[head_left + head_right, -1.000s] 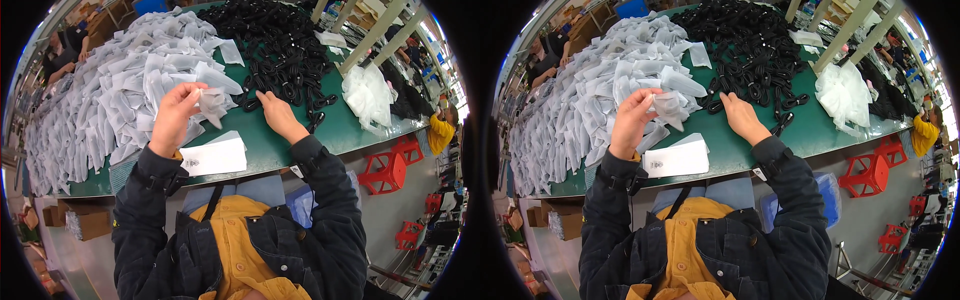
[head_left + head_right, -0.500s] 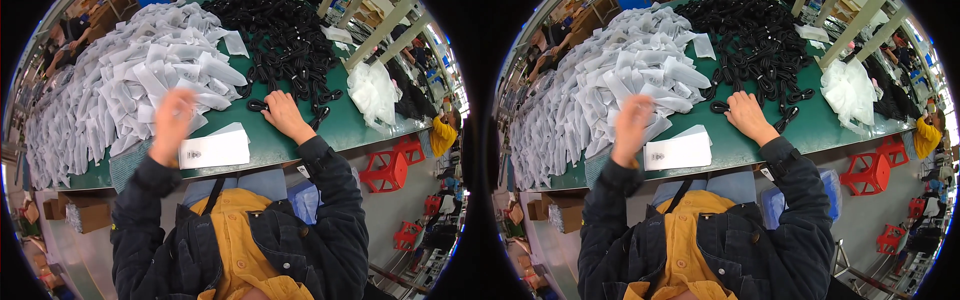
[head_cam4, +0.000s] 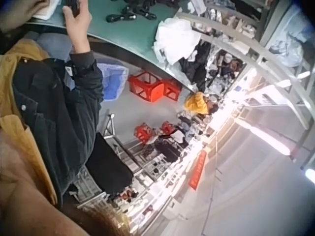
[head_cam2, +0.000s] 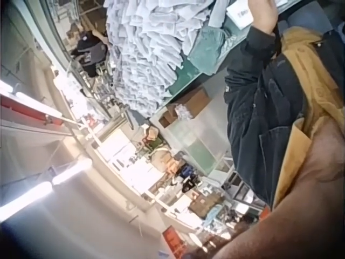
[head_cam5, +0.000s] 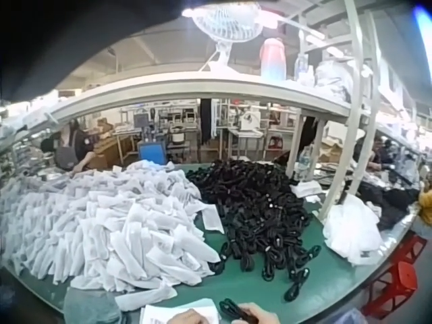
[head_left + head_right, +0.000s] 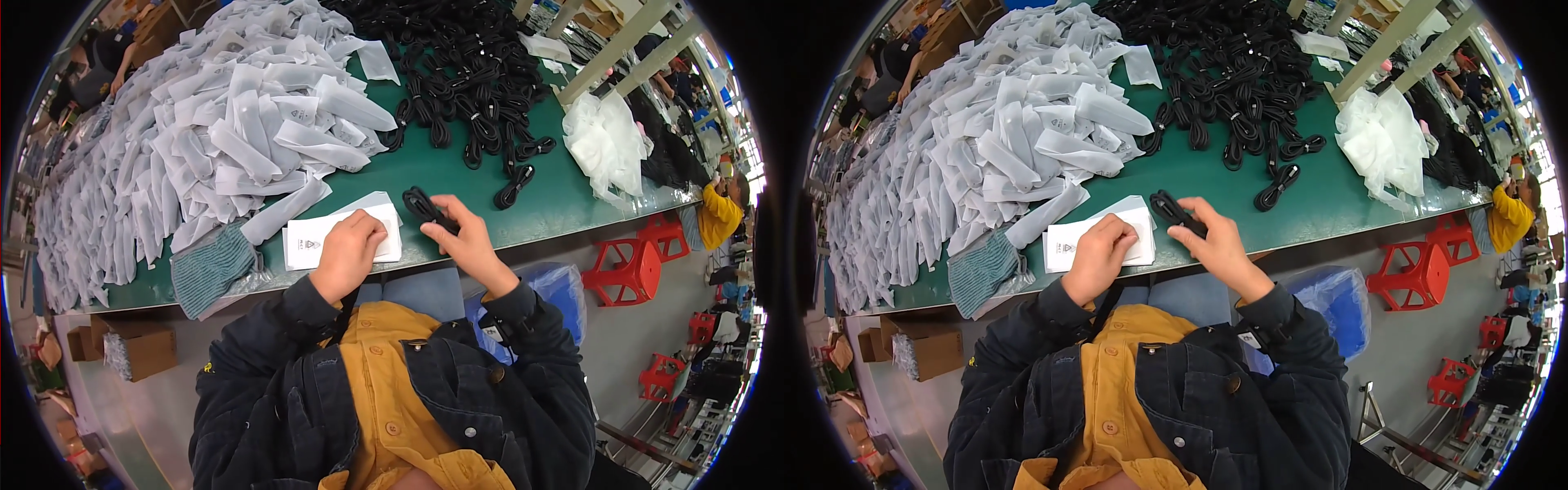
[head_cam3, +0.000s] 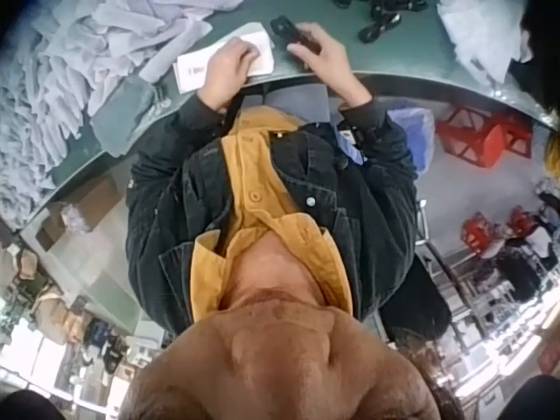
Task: The person packages black cables by hand, picking up a cable and a white bag, sliding the cable into the bag, and setting the packaged item onto a pile. This process is repeated multiple times, with the person occasionally rearranging the piles on the table.
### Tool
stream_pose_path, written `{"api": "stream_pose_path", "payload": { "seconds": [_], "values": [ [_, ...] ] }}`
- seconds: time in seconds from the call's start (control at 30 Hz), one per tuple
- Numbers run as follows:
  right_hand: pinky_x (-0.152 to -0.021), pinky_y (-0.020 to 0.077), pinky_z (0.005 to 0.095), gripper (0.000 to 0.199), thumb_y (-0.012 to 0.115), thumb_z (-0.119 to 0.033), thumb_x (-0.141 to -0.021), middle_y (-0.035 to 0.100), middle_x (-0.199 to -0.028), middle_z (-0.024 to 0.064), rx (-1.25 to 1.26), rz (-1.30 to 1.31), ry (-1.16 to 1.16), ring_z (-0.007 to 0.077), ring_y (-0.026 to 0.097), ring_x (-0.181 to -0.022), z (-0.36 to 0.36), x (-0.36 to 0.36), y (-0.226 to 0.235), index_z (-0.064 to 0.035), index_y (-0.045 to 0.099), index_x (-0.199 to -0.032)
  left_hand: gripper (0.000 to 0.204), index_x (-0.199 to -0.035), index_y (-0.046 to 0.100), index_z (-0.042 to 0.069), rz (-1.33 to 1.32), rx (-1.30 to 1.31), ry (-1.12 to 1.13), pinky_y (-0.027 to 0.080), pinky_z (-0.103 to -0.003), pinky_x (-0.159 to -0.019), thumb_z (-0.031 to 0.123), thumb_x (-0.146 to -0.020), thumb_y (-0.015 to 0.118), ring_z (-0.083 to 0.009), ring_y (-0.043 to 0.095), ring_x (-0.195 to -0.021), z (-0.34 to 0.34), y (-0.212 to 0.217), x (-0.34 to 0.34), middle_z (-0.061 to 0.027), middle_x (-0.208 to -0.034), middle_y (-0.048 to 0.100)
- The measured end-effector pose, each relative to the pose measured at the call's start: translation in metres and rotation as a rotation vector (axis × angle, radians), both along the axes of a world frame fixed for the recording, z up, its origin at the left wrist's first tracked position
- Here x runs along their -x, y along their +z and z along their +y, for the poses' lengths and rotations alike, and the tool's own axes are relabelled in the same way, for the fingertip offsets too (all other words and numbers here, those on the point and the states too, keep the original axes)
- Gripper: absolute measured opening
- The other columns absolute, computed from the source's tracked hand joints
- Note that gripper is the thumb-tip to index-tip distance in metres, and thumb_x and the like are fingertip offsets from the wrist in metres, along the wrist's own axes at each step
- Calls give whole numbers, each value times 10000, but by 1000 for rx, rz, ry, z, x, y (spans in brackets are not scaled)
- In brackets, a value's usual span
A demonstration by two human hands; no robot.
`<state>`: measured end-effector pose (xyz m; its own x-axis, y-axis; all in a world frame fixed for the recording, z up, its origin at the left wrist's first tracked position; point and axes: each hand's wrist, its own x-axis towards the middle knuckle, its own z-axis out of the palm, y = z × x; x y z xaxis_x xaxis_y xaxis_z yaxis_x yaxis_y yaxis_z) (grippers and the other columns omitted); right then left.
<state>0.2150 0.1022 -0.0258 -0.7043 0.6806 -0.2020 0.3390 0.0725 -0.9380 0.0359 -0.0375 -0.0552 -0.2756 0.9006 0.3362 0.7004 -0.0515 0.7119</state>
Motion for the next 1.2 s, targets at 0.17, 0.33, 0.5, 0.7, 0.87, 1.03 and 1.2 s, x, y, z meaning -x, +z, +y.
{"api": "stream_pose_path", "payload": {
  "seconds": [0.17,0.33,0.5,0.7,0.87,1.03,1.2],
  "values": [
    [-580,471,295,372,729,-73,-858,604,-866,55,-571,298,127,132,571,-675,-13,-11,-11,-46,643,-1219,65,-900,622,-12,-315,91,35,469,-303,-652,1,-862,673,-241,570,-720,-6,1,1,-105,-822,587],
    [-578,480,345,376,736,-100,-840,564,-843,77,-759,134,176,239,597,-669,-25,-17,-3,-116,681,-1211,60,-911,626,-10,-362,64,34,464,-286,-647,-15,-865,664,-222,564,-712,-8,5,0,-99,-819,594],
    [-570,481,372,398,747,-88,-810,521,-802,71,-985,83,149,251,579,-648,-25,-17,-5,-135,691,-1202,58,-904,619,-12,-65,-81,10,471,-289,-654,-21,-862,658,-228,572,-688,-8,3,3,-110,-803,601],
    [-587,484,367,409,749,-73,-800,528,-806,74,-943,83,129,240,582,-660,-29,-16,-6,-142,697,-1200,53,-897,605,-14,-157,75,14,482,-305,-666,-38,-864,639,-236,592,-729,-12,6,2,-114,-827,591],
    [-585,477,340,381,745,-69,-806,536,-798,69,-1082,117,202,216,569,-657,-30,-13,-5,-141,711,-1179,69,-908,601,-15,-221,64,54,486,-312,-669,-59,-861,626,-245,603,-764,-17,11,0,-121,-869,586],
    [-622,468,326,311,729,-88,-847,540,-820,56,-292,235,176,199,565,-675,-27,-13,-26,-92,704,-1157,134,-904,599,-2,-29,-136,-148,485,-333,-714,-82,-811,652,-274,594,-817,-16,26,-2,-127,-909,589],
    [-675,489,326,329,721,-146,-871,559,-913,101,761,3,187,267,569,-730,-8,-15,-20,-65,658,-1184,178,-879,581,5,94,-214,-222,474,-376,-756,-87,-757,673,-318,569,-868,-10,36,-4,-133,-917,578]
  ]
}}
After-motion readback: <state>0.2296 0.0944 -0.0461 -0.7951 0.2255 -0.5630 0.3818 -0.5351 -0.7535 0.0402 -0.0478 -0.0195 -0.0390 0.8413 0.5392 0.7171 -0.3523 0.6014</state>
